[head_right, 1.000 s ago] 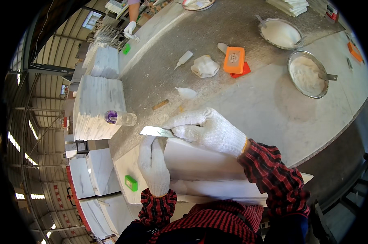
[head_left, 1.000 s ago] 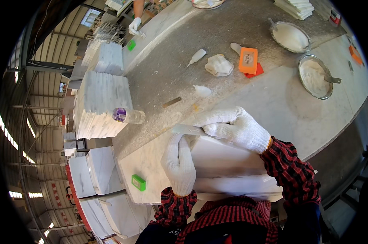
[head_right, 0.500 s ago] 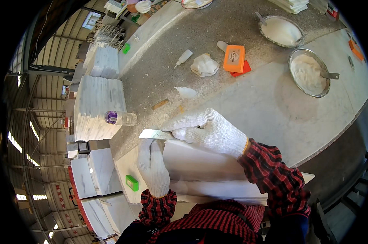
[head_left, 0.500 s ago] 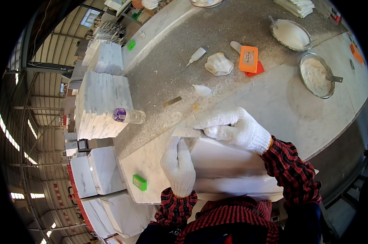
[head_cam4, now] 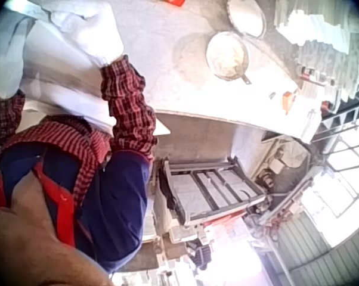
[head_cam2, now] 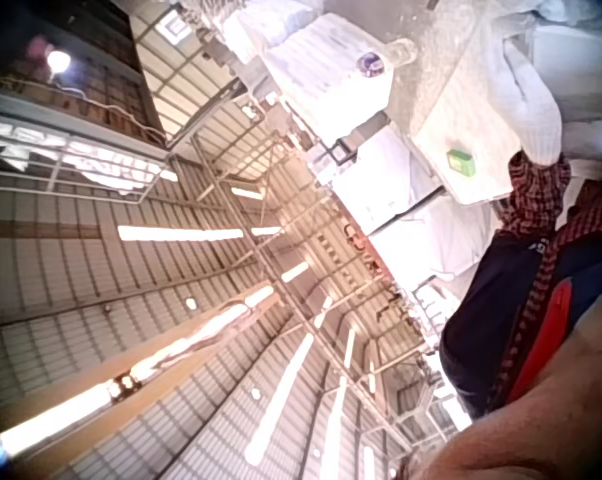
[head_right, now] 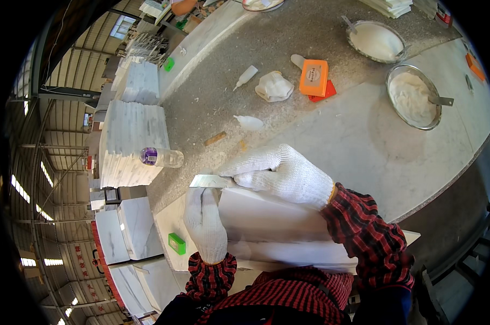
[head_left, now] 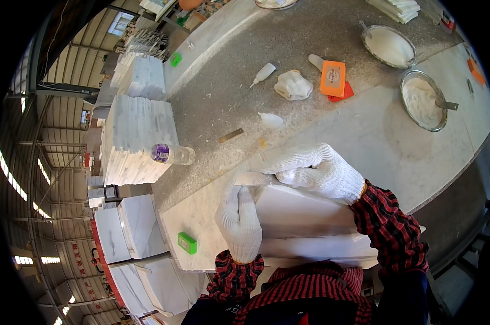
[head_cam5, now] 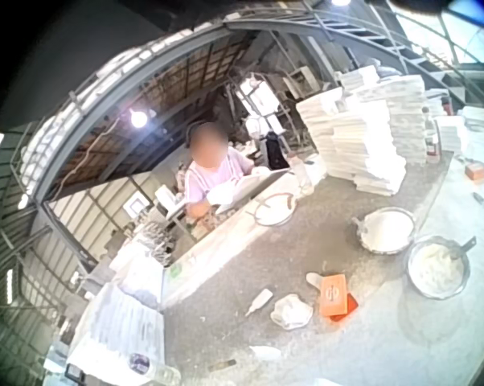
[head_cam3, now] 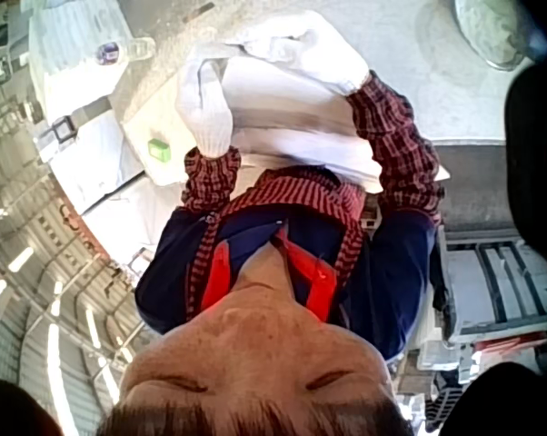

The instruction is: The person uses a metal putty knife to scoop a white paste from a metal bowl and applies it to the surface of a white rectangular tile. They spread the paste into the seams and edges of the tile, smoothing it out with the tool. The person repeatedly scoops paste and applies it to different areas of the tile surface.

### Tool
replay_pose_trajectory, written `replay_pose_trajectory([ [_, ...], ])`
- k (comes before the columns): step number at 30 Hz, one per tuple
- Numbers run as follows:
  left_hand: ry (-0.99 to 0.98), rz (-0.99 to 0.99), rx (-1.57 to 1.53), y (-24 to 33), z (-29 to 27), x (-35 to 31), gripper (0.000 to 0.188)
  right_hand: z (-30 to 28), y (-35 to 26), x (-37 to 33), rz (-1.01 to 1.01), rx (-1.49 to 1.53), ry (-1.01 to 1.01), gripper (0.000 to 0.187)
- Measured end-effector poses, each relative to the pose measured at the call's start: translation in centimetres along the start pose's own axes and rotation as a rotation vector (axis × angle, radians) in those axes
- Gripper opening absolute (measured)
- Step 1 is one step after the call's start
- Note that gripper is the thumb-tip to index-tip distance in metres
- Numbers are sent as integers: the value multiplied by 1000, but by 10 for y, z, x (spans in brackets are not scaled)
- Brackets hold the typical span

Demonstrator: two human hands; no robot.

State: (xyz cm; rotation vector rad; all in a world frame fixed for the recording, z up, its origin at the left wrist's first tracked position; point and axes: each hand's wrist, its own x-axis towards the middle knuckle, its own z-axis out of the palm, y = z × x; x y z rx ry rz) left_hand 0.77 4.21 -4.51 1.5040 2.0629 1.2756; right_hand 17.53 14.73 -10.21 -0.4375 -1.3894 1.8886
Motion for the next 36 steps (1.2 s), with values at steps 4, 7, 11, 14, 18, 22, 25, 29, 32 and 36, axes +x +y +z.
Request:
replay_pose_trajectory([
  [4, -83, -98, 46, 3, -5, -1, 28, -1, 5, 1, -26, -9, 8, 26],
  [7, -17, -47, 24, -1, -3, -1, 23, -1, -1, -1, 21, 31, -4, 26],
  [11, 1, 50, -9, -9, 0, 0, 26, -4, -1, -7, 39, 57, 6, 24],
  [14, -63, 9, -10, 5, -2, 1, 30, -19, 16, -22, -25, -22, -8, 25],
  [18, -98, 2, 31, 3, -6, 1, 32, -33, 0, -33, 222, 134, 176, 29],
  [22, -34, 93, 31, -6, 1, 1, 29, -12, -6, -20, 254, 126, 122, 28],
  [25, -35, 81, 9, -8, 0, 0, 28, -7, 1, -10, 218, 192, 48, 28],
  [29, -51, 58, -23, -16, 3, -1, 26, -5, -6, -12, 218, 193, 49, 28],
  [32, -75, 39, -30, -23, 1, 2, 27, -11, 14, -19, 104, 99, 3, 29],
  [36, -58, 174, 25, -11, -20, -2, 29, -33, 20, -34, 210, 36, 4, 31],
])
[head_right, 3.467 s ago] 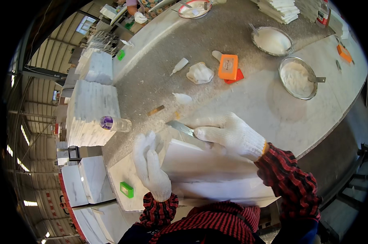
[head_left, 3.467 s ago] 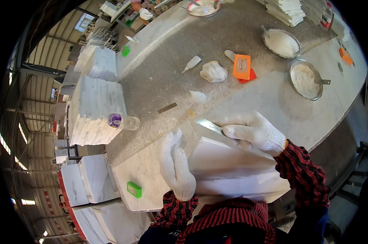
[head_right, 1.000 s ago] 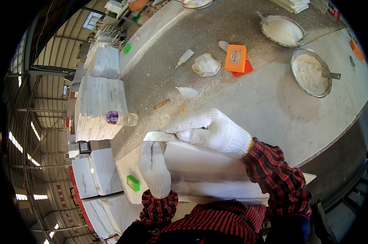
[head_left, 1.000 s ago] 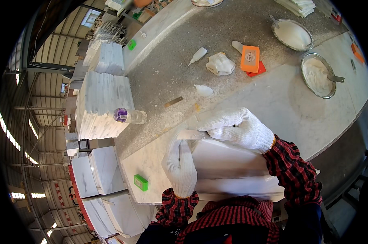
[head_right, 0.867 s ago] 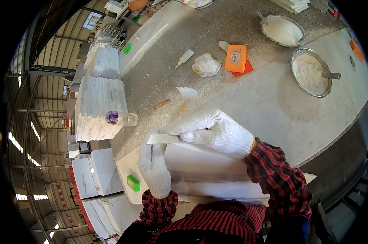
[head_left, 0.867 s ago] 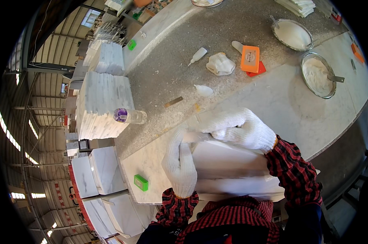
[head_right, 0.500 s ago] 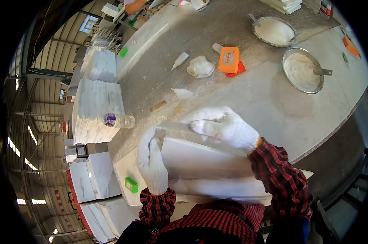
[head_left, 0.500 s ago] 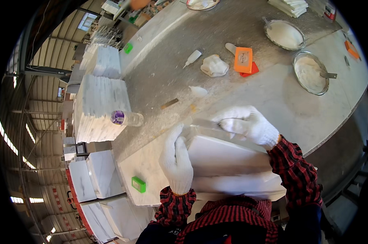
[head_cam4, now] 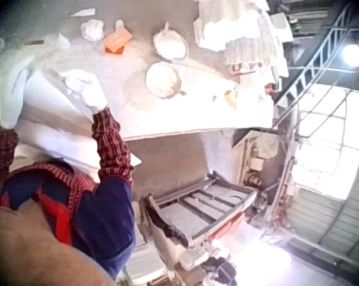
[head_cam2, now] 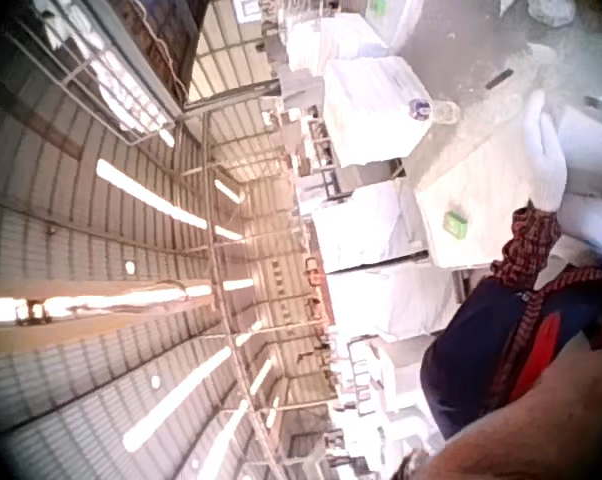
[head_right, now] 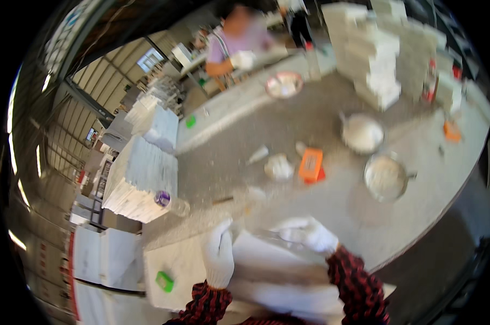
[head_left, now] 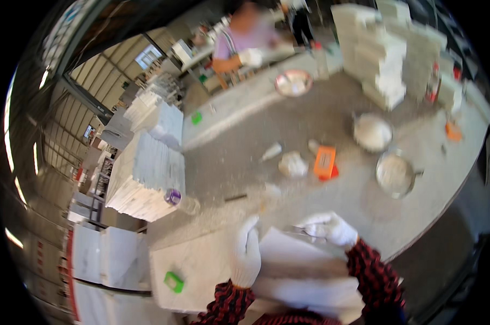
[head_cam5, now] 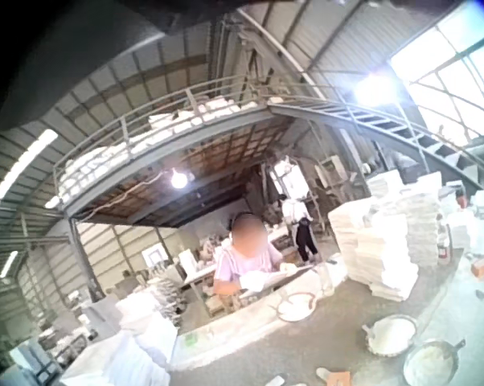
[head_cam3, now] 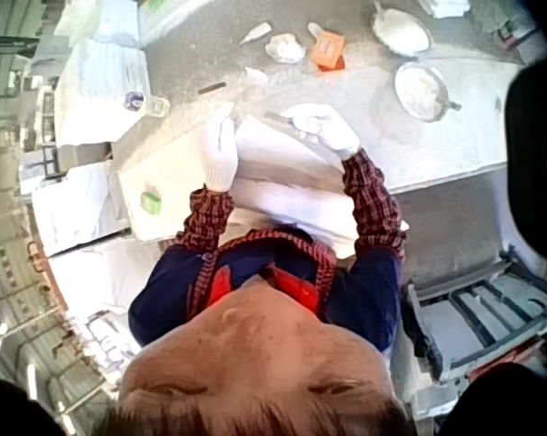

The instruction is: The person uses a metal putty knife to scoop a white paste from a metal bowl and applies it to the surface of a white rectangular tile. They spread the paste into the seams and edges of the tile, smoothing it out with the tool. The person repeatedly scoops paste and applies it to different areas of the tile surface.

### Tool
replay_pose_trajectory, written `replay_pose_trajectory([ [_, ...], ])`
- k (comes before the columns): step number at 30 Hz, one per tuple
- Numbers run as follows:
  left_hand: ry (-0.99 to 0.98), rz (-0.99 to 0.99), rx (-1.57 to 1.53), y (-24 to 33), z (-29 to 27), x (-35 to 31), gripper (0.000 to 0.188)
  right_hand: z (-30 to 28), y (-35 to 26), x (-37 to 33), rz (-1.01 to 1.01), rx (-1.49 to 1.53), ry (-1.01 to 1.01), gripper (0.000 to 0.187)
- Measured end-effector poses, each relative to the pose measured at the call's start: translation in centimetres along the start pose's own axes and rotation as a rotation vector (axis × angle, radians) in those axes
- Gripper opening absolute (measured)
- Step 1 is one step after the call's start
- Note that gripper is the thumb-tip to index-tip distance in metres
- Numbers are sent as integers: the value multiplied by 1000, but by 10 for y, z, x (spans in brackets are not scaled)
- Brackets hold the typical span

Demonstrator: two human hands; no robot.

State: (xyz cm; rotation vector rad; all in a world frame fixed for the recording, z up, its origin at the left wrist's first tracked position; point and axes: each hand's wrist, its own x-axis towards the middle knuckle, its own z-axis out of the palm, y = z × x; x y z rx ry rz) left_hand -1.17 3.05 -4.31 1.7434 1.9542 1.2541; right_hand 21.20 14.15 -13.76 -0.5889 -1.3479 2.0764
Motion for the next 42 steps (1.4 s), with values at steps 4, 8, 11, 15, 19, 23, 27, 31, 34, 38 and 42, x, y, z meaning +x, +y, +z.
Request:
replay_pose_trajectory([
  [4, -12, -157, -429, -2, 21, 3, 44, -2, -22, -31, -57, 8, 351, 33],
  [8, 57, 32, -351, -5, 19, -1, 63, 70, -48, -20, -434, -575, 495, 34],
  [11, 50, -34, -472, -7, 18, 2, 72, 117, -66, -15, -503, -988, 486, 36],
  [15, 77, -17, -290, -16, 17, 5, 72, 121, -50, -11, -729, -951, 501, 39],
  [19, 73, 48, -165, -1, 8, 1, 65, 126, -60, -29, -452, -47, 831, 47],
  [23, 175, 219, -229, -5, 16, 2, 65, 105, -30, -28, -404, -398, 947, 44],
  [27, 216, 293, -147, -19, 23, 4, 65, 92, 7, -15, -374, -918, 1026, 28],
  [31, 258, 300, -133, -25, 21, 2, 61, 104, 18, -1, -342, -998, 1176, 22],
  [34, 300, 346, -231, -30, 18, -1, 52, 102, 19, 4, -303, -1014, 1185, 21],
  [38, -194, 236, -371, -26, -28, -60, 30, 91, 27, 7, -357, -1104, 1224, 21],
  [42, -458, -129, -651, -74, -51, -213, 32, 80, 34, 11, -371, -1174, 1187, 23],
])
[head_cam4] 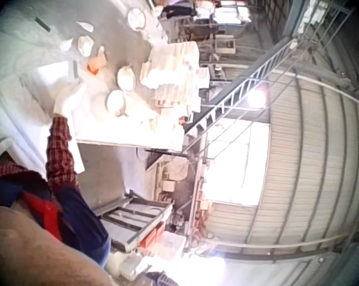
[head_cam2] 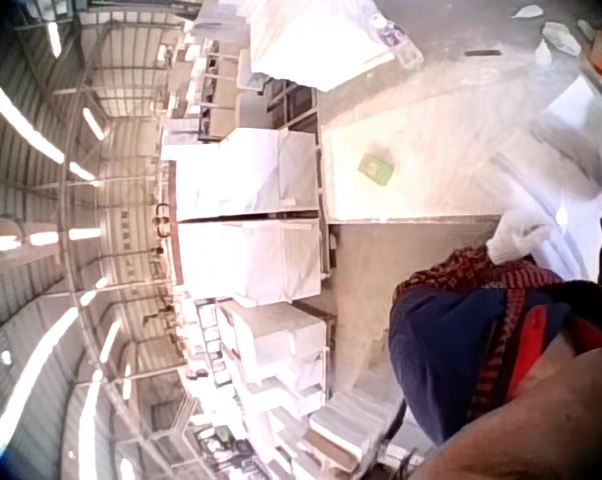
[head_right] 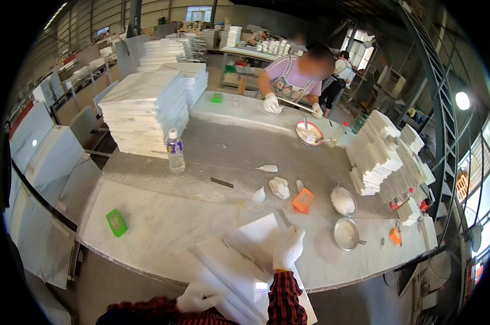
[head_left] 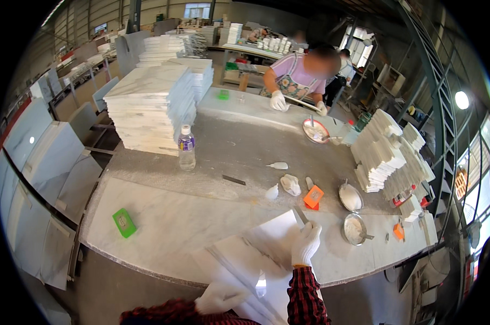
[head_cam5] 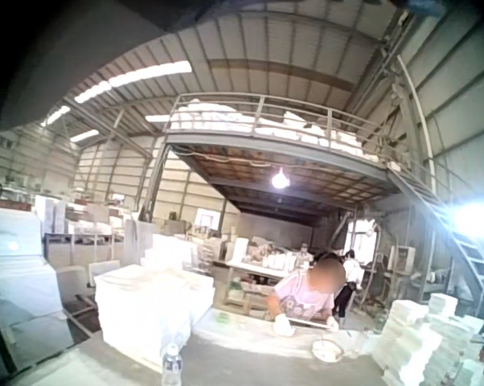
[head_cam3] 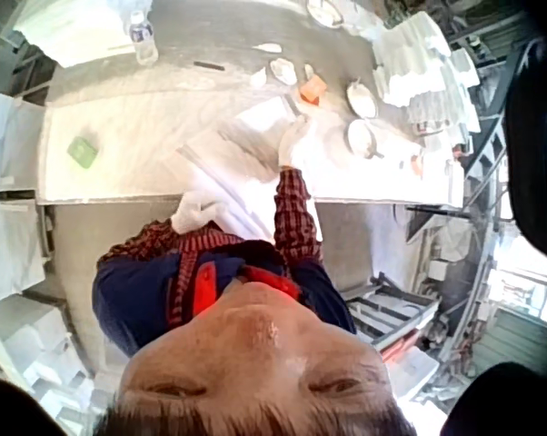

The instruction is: The person uses a metal putty knife to scoop a white paste from a metal bowl and applies it to the surface of a white rectangular tile. They spread the paste into the seams and edges of the tile, smoothing it out with the tool. The person repeatedly scoops paste and applies it to different areas of the tile surface.

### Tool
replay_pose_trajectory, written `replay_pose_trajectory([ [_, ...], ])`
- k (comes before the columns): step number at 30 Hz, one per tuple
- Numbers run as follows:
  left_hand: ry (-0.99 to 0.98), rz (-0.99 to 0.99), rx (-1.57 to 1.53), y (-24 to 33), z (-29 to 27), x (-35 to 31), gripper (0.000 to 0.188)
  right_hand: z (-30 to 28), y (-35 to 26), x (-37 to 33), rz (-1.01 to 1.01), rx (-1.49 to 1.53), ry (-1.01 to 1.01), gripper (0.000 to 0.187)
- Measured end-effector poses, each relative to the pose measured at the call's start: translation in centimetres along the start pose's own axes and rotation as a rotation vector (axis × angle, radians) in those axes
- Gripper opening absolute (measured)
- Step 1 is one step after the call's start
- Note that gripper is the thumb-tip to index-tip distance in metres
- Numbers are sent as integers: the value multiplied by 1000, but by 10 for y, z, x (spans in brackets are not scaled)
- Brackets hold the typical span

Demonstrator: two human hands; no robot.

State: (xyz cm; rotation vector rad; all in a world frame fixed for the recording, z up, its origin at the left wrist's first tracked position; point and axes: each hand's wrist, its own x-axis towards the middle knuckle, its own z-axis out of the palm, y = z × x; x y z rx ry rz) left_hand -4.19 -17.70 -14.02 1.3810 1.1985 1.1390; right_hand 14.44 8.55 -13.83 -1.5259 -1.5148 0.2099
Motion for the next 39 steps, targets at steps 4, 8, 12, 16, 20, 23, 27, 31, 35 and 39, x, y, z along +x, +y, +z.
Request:
replay_pose_trajectory([
  [4, -95, -632, 140, -49, 14, -92, 48, -1, -3, -5, 44, 46, -40, 24],
  [8, -55, -625, -6, -141, 63, -88, 63, 2, -2, -2, -50, -18, -80, 23],
  [12, 212, -384, -34, -145, 112, -65, 64, -4, -3, 2, 107, 142, -107, 23],
  [16, 509, -734, -526, -100, 125, -44, 46, -20, -8, 3, 32, 222, -115, 25],
  [20, 693, -452, -325, -85, 136, -38, 39, -45, -4, 19, 29, 223, -112, 25],
  [23, 596, -522, -181, -87, 122, -39, 38, -77, -3, 29, 62, 308, -54, 26],
  [27, 640, -299, -332, -32, 108, -22, 26, -122, 4, 46, 99, 398, 27, 27],
  [31, 547, -267, -67, 9, 75, -2, 24, -168, 22, 55, 170, 557, 102, 27],
  [35, 502, -302, 81, 66, 51, 13, 24, -198, 29, 51, 319, 743, 172, 25],
  [39, 527, -110, 295, 123, 56, 24, 25, -206, 52, 35, 520, 1022, 222, 24],
])
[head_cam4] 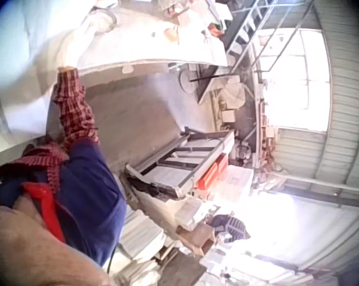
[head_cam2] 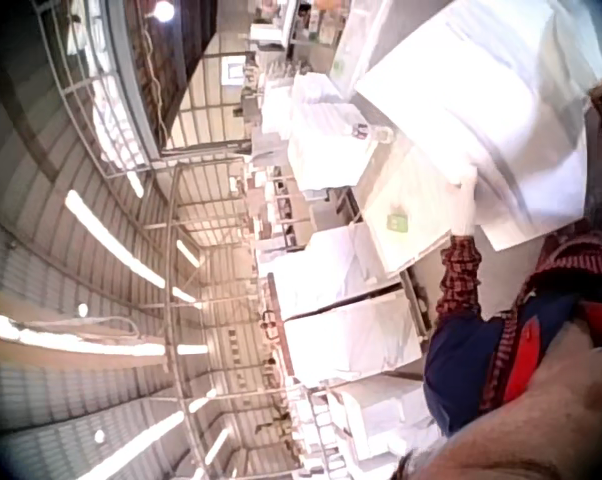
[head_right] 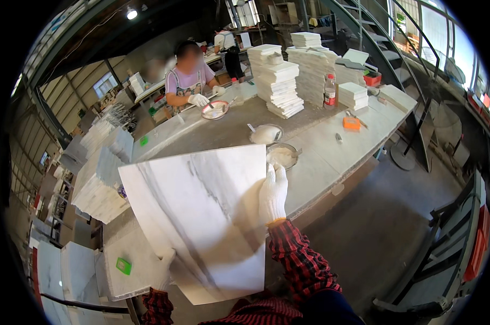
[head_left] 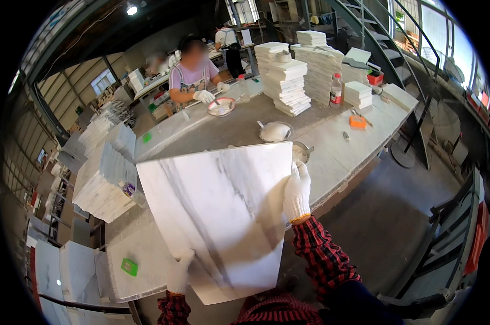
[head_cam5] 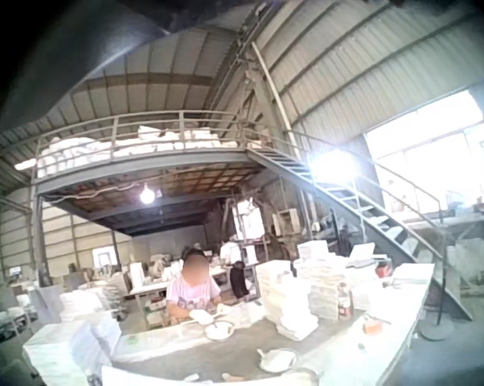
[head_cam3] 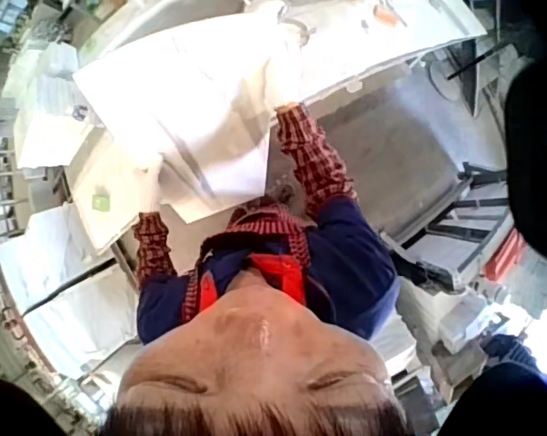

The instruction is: The person uses a metal putty knife to scoop a white paste from a metal bowl and applies it to the surface of a white rectangular tile. They spread the paste into the seams and edges of the tile, smoothing it out with the tool. The person repeatedly scoops paste and applies it to different areas of the tile surface.

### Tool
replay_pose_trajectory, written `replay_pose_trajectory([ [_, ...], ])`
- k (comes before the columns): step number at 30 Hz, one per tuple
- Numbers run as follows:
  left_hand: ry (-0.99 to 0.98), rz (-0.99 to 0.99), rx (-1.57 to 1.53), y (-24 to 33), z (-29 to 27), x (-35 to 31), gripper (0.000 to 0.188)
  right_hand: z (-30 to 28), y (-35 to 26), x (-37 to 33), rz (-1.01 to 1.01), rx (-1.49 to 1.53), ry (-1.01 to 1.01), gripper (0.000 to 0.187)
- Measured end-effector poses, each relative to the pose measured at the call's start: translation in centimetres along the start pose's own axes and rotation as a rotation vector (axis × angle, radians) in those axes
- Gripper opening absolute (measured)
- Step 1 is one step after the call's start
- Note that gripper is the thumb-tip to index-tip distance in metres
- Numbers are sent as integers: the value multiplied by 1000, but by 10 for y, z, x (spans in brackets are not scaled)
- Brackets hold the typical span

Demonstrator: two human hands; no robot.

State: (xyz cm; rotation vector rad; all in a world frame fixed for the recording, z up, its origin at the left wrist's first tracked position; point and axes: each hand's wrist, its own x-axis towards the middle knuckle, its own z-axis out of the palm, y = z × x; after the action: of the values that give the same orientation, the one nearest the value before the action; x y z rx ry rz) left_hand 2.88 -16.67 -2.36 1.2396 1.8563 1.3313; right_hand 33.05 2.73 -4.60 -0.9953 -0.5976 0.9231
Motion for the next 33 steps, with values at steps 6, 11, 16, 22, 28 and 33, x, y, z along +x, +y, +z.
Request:
replay_pose_trajectory([
  [6, -142, 24, 314, 50, -25, 27, 31, -39, -6, -44, 416, 476, 128, 28],
  [11, -444, 230, 124, 77, -8, 55, 35, -132, 104, -76, 26, -893, -236, 32],
  [16, -608, 181, 650, 84, 22, 93, 62, -175, 158, -108, -4, -1532, -527, 38],
  [22, -849, 313, 629, 32, 83, 144, 73, -200, 182, -139, 91, -1938, -684, 33],
  [28, -896, 307, 737, -20, 122, 175, 87, -207, 207, -135, 120, -1900, -716, 36],
  [33, -968, 325, 742, -25, 135, 190, 73, -184, 182, -123, 156, -2173, -1059, 27],
])
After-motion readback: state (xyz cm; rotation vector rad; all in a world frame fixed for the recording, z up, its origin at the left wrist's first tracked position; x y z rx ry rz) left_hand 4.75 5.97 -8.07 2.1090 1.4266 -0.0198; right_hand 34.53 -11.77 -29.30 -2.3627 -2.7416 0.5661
